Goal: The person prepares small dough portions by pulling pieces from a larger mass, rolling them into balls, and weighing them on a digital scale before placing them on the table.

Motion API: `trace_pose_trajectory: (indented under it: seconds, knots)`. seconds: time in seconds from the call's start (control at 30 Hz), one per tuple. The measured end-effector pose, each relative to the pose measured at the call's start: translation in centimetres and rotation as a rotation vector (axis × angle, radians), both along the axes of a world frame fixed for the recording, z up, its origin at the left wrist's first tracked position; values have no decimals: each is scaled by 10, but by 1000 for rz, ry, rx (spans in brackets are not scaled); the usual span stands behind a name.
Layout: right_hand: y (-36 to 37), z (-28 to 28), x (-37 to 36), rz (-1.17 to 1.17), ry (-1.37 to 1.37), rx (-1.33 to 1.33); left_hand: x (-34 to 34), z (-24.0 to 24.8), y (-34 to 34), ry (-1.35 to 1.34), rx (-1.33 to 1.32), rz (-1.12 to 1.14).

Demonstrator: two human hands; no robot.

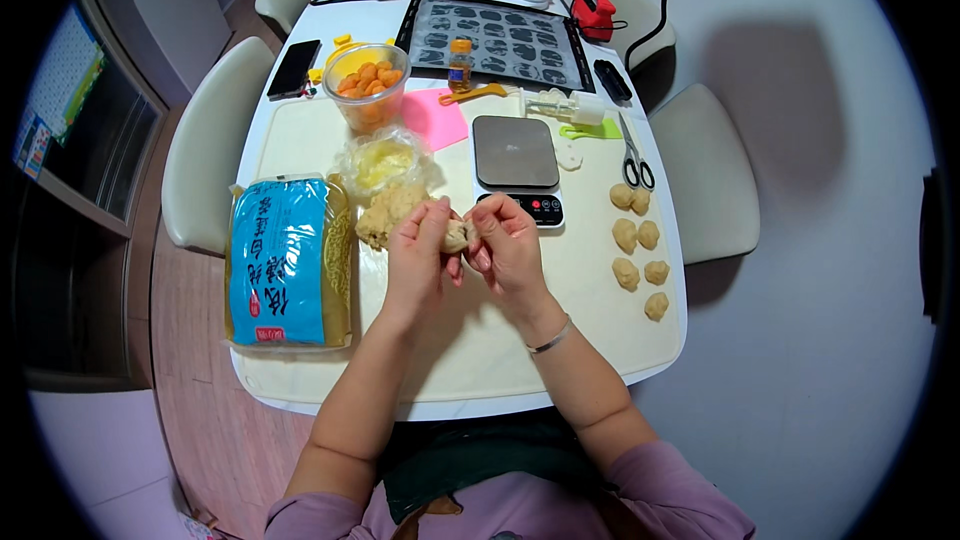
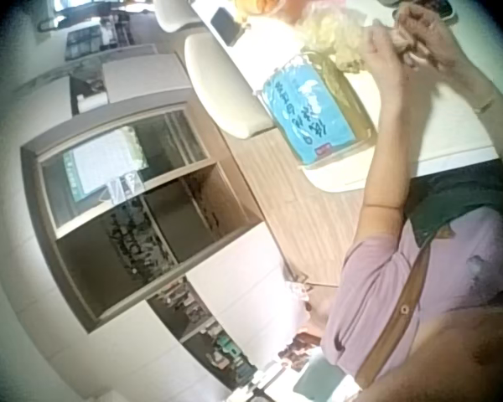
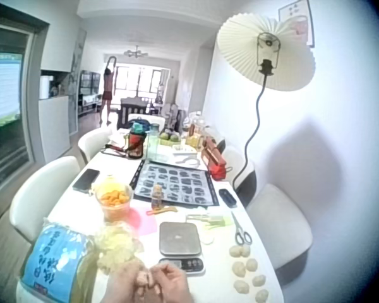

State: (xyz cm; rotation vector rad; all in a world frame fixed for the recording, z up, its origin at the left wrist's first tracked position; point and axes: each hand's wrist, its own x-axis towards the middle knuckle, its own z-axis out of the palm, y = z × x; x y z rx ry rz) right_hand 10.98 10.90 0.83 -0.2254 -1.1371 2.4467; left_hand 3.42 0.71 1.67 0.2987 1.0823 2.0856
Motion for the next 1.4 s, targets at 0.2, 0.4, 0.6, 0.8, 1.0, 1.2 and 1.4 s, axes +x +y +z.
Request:
trace_pose_trajectory:
  seconds: [0.2, 0.4, 0.6, 0.8, 1.0, 1.2, 1.4]
  knots:
    - [-9, -2, -10, -81, -167, 136, -29, 19, -17, -103, 58, 431]
    - [-26, -10, -24, -373, -201, 1171, -42, 15, -32, -187, 391, 410]
    - [-27, -7, -21, -449, -187, 1370, -45, 2, -28, -451, 618, 138]
    - [-11, 6, -4, -581, -94, 1242, -27, 24, -22, -357, 412, 161]
    - [-26, 12, 0, -585, 34, 1387, -22, 11, -17, -264, 328, 60]
    - [-35, 13, 1, -519, 42, 1320, -27, -13, -11, -179, 390, 42]
    - [-11, 13, -8, -569, 10, 1346, -4, 6, 1, -84, 346, -111]
